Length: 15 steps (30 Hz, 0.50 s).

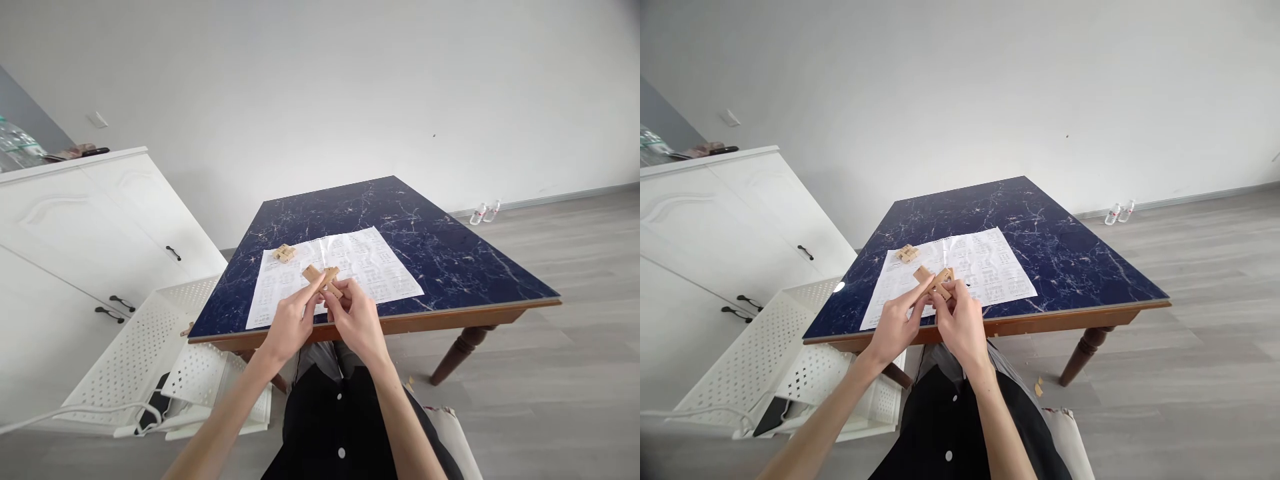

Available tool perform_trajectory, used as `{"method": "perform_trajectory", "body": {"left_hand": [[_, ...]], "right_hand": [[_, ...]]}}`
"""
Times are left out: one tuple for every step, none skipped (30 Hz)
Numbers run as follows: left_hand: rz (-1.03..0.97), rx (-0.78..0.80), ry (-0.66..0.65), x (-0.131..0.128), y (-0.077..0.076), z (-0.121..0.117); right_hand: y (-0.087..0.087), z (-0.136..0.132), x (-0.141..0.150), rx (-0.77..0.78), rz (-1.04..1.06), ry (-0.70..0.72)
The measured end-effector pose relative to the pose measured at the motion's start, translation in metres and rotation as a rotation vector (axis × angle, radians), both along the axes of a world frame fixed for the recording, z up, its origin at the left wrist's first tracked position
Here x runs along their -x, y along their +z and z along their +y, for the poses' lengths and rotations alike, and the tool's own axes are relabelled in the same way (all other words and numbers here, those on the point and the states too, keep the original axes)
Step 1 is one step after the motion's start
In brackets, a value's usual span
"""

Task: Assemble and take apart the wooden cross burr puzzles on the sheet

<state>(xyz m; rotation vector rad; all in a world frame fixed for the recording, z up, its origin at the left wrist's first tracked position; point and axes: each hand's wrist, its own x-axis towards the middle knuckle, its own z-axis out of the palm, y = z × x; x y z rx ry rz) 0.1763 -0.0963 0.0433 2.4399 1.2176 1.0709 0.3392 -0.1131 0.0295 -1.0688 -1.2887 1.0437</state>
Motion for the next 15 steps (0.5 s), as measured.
{"method": "perform_trajectory", "body": {"left_hand": [[-0.005,-0.01,0.012,-0.0019,-0.0022,-0.0004],[-0.011,-0.025,0.028,-0.0034,-0.0039,-0.0006],[-0.018,-0.042,0.047,-0.0044,-0.0052,-0.0006],[-0.025,-0.056,0.068,-0.005,-0.006,-0.0008],[-0.029,-0.067,0.088,-0.0053,-0.0064,-0.001],[-0.03,-0.072,0.108,-0.0055,-0.0066,-0.0013],[-0.03,-0.073,0.122,-0.0056,-0.0065,-0.0018],[-0.028,-0.071,0.129,-0.0057,-0.0064,-0.0023],[-0.027,-0.07,0.133,-0.006,-0.0063,-0.0027],[-0.029,-0.07,0.138,-0.0062,-0.0063,-0.0029],[-0.034,-0.069,0.147,-0.0065,-0.0064,-0.0029],[-0.04,-0.068,0.161,-0.0067,-0.0068,-0.0025],[-0.045,-0.066,0.176,-0.0068,-0.0071,-0.0018],[-0.047,-0.064,0.19,-0.0067,-0.0075,-0.0009],[-0.046,-0.062,0.196,-0.0064,-0.0077,0.0001]], "right_hand": [[-0.0006,0.0012,-0.0009,0.004,0.01,0.021],[-0.001,0.0021,-0.0017,0.005,0.017,0.028],[-0.0012,0.0027,-0.0022,0.002,0.019,0.024],[-0.0013,0.003,-0.0023,-0.006,0.016,0.01],[-0.0011,0.0029,-0.002,-0.015,0.011,-0.007],[-0.0007,0.0025,-0.0014,-0.022,0.005,-0.017],[-0.0001,0.002,-0.0007,-0.026,-0.001,-0.018],[0.0006,0.0013,-0.0001,-0.028,-0.002,-0.016],[0.0014,0.0007,0.0004,-0.03,-0.002,-0.011],[0.0024,0.0001,0.0007,-0.031,-0.002,-0.008],[0.0035,-0.0003,0.0007,-0.032,-0.004,-0.008],[0.0046,-0.0007,0.0005,-0.035,-0.008,-0.013],[0.0057,-0.001,0.0001,-0.037,-0.014,-0.021],[0.0066,-0.0013,-0.0005,-0.039,-0.02,-0.028],[0.0073,-0.0015,-0.0011,-0.039,-0.025,-0.034]]}}
